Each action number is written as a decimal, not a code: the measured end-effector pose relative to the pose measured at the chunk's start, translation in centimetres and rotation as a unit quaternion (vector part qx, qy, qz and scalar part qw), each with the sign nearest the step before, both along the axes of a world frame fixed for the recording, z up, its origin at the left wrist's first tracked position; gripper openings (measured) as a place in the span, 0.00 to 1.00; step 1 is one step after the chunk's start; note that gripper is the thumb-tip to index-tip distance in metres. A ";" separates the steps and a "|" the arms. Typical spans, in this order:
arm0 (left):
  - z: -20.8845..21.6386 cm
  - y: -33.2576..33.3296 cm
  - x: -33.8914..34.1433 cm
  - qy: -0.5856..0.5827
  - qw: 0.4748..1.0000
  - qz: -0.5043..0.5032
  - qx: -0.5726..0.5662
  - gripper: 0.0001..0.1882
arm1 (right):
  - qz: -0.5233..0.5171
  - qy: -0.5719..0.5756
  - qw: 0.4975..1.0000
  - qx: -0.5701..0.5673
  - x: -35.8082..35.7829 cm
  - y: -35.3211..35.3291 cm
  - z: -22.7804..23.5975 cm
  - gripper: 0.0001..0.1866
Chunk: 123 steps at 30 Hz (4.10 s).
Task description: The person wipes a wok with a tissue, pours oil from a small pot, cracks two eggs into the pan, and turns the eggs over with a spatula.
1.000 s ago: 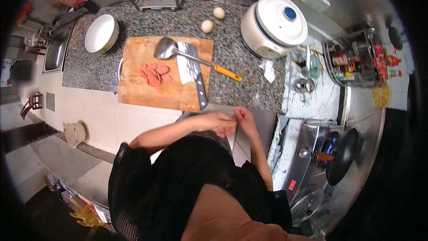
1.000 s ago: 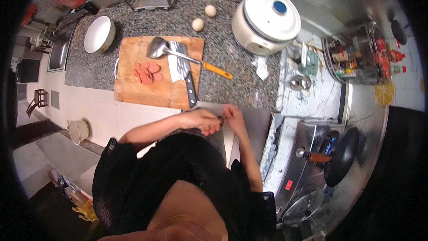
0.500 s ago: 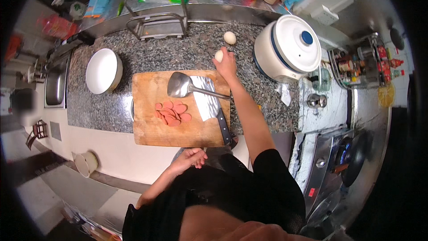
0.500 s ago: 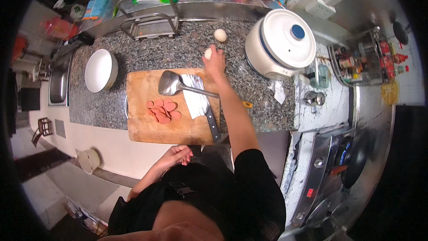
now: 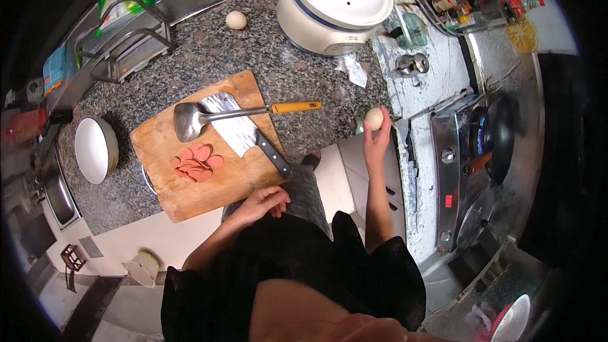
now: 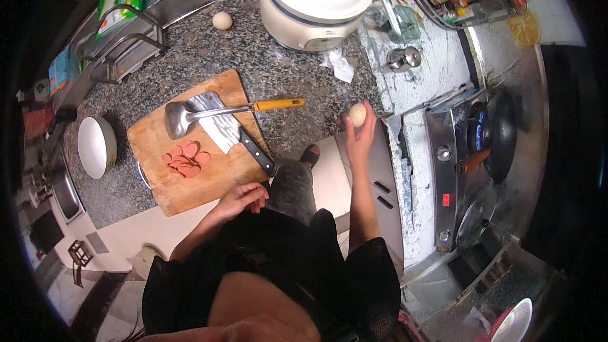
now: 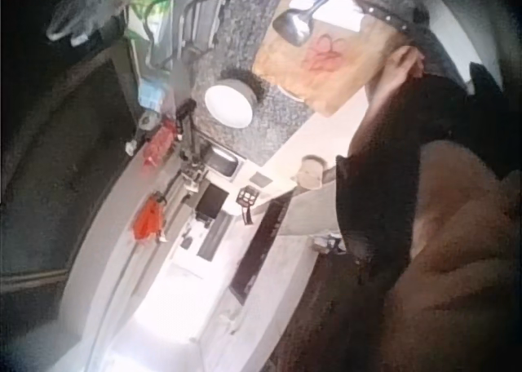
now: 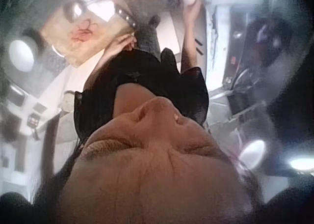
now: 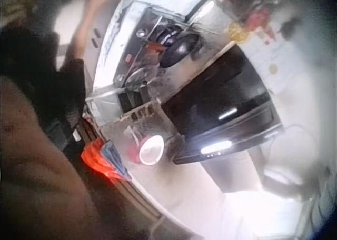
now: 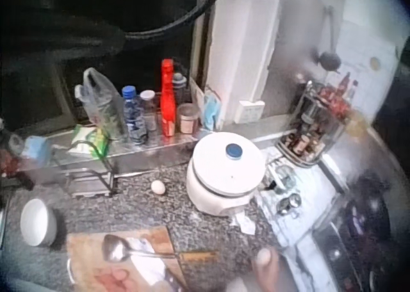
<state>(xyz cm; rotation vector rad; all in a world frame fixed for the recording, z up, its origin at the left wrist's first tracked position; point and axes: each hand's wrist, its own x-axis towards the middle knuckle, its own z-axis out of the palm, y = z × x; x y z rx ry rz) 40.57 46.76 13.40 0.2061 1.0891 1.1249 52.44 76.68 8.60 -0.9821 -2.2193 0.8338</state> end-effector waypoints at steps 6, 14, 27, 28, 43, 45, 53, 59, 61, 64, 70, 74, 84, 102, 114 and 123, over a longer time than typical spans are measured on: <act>0.3 1.4 0.0 0.013 0.999 -0.038 -0.008 0.11 | 0.044 -0.062 0.997 0.034 0.4 -0.6 -0.3 0.28; 0.4 2.4 -0.2 0.023 0.998 -0.052 0.005 0.10 | 0.049 -0.064 0.996 0.042 1.3 -1.8 -2.8 0.28; 16.7 24.5 -0.2 0.451 0.798 -0.139 0.375 0.24 | 0.121 0.350 0.728 -0.578 7.5 1.8 18.9 0.22; 18.6 27.1 1.5 0.445 0.775 -0.164 0.418 0.24 | 0.130 0.355 0.743 -0.552 8.9 2.9 20.8 0.22; 19.7 63.6 29.0 0.367 0.811 -0.311 0.333 0.19 | -0.096 0.059 0.971 -0.211 34.1 33.0 24.2 0.18; 17.8 66.3 30.4 0.344 0.827 -0.321 0.306 0.19 | -0.093 0.015 0.966 -0.240 35.2 35.3 23.3 0.17; 13.4 71.9 32.1 0.308 0.849 -0.379 0.203 0.17 | -0.051 -0.005 0.934 -0.353 37.0 41.2 18.1 0.17; 13.6 73.1 32.9 0.328 0.844 -0.392 0.164 0.17 | -0.042 -0.022 0.923 -0.382 37.7 43.6 16.8 0.17; 13.5 73.3 33.0 0.318 0.849 -0.395 0.148 0.17 | -0.038 -0.022 0.919 -0.392 38.1 44.3 15.9 0.16; 12.3 73.7 32.5 0.303 0.857 -0.393 0.137 0.17 | -0.028 -0.001 0.908 -0.417 37.4 43.5 16.6 0.16; 13.4 74.1 32.1 0.272 0.863 -0.404 0.132 0.16 | 0.009 0.067 0.893 -0.444 38.2 44.4 16.5 0.17; 13.5 74.0 31.4 0.238 0.878 -0.395 0.129 0.15 | 0.020 0.101 0.878 -0.468 38.0 44.4 16.6 0.17; 12.7 73.7 30.0 0.187 0.882 -0.413 0.127 0.18 | 0.076 0.069 0.879 -0.465 38.5 44.7 15.8 0.20; 17.3 72.0 30.8 0.729 0.434 -0.323 0.420 0.16 | -0.068 -0.312 0.898 0.302 38.1 42.2 20.7 0.08; 32.6 70.4 31.5 0.705 0.417 -0.115 0.562 0.17 | -0.181 -0.007 0.962 0.205 39.5 39.6 35.4 0.22; 39.7 67.2 31.6 0.581 0.565 -0.170 0.561 0.14 | -0.198 -0.010 0.948 0.250 40.6 38.7 39.8 0.23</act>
